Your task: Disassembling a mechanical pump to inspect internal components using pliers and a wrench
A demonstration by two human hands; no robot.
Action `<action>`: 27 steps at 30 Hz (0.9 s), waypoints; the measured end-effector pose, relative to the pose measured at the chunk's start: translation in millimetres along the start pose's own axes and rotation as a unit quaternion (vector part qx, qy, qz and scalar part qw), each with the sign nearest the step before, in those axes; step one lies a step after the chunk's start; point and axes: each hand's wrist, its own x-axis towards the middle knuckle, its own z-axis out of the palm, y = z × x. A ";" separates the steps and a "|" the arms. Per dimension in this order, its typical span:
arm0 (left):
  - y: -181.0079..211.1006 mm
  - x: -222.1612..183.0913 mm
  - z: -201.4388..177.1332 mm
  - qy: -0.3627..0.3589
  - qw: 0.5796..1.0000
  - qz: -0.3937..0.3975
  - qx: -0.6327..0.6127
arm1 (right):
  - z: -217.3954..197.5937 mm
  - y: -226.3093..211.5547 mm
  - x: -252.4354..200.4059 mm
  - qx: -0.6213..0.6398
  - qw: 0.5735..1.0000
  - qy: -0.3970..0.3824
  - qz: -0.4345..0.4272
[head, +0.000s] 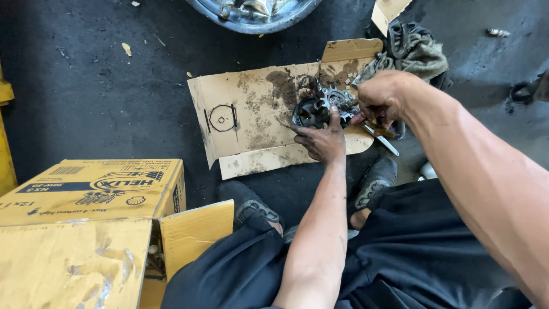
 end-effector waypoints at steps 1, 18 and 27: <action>-3.3 -0.9 0.5 0.000 1.000 -0.001 0.006 | 1.0 -1.1 -17.9 0.101 0.995 -0.022 0.006; 2.0 -1.0 -0.6 -0.022 0.999 -0.029 0.002 | 11.1 43.3 32.4 0.146 0.987 0.017 -0.066; 7.9 6.5 -2.8 -0.027 0.997 -0.062 -0.038 | 18.7 32.9 -15.9 0.190 0.978 0.010 -0.087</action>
